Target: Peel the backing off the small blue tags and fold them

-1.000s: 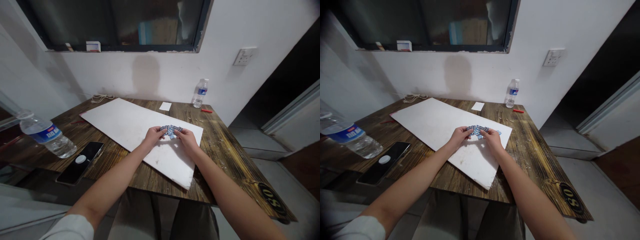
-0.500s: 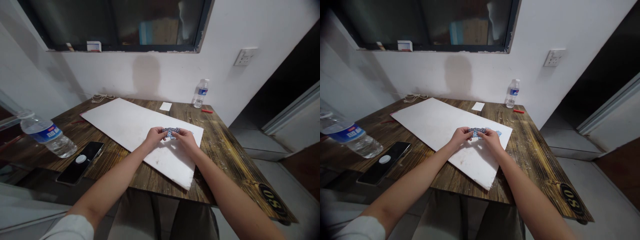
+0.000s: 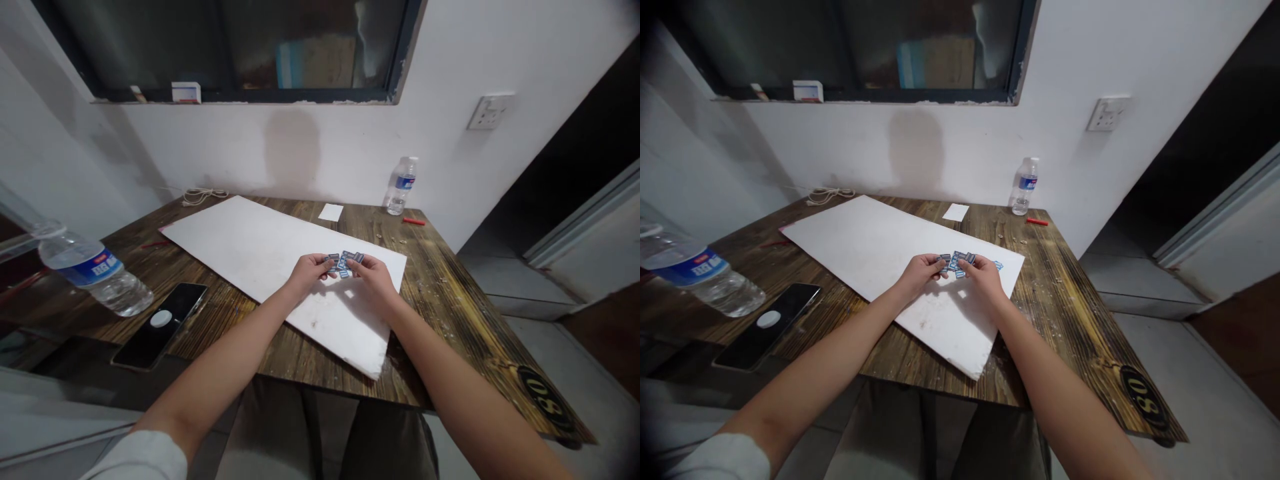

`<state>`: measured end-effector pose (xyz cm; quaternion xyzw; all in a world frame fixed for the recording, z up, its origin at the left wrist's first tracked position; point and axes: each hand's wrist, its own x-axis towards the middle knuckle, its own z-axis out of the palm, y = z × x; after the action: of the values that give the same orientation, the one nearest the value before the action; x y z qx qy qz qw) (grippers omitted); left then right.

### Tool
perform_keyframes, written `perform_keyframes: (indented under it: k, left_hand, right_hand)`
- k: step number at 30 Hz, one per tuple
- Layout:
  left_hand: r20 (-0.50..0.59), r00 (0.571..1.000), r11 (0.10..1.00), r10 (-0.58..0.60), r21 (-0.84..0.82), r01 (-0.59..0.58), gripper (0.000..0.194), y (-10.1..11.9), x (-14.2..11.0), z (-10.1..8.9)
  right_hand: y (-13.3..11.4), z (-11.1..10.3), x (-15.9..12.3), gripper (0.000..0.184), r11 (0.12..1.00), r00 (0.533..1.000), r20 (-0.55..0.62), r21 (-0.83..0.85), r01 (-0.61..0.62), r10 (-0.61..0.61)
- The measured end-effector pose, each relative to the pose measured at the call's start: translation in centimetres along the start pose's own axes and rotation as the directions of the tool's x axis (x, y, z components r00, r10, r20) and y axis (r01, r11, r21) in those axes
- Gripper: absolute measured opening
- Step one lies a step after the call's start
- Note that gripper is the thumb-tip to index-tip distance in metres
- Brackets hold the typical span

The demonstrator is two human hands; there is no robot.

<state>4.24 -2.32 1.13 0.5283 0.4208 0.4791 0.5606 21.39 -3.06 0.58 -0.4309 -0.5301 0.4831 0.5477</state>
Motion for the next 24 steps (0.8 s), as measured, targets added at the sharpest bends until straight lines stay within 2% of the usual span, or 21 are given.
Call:
perform_keyframes:
  k: [3,8,17,20,24]
  left_hand:
    - [-0.021,0.999,0.999,-0.025,-0.045,0.024,0.027,-0.20,0.26,-0.02]
    - [-0.109,0.993,0.999,-0.039,-0.034,0.036,0.027,-0.25,0.50,-0.22]
    - [-0.169,0.985,1.000,-0.024,-0.010,0.023,0.031,-0.37,0.34,-0.34]
    - [-0.156,0.988,0.996,-0.023,-0.088,0.009,0.032,-0.10,0.16,-0.11]
    - [-0.119,0.991,0.961,-0.067,-0.273,0.032,0.027,0.57,-0.08,0.10]
  right_hand:
    - [0.21,-0.15,0.20,0.037,1.000,0.999,-0.053,0.023,0.000,0.002]
    - [0.11,-0.14,0.16,0.035,0.998,0.997,-0.072,0.056,0.003,0.001]
    - [-0.01,0.10,-0.10,0.037,0.999,1.000,-0.027,0.031,0.005,-0.004]
    - [-0.12,0.14,-0.18,0.038,1.000,1.000,-0.009,0.008,0.013,-0.013]
    - [-0.34,0.24,-0.34,0.039,0.999,1.000,-0.002,-0.021,0.026,-0.026]
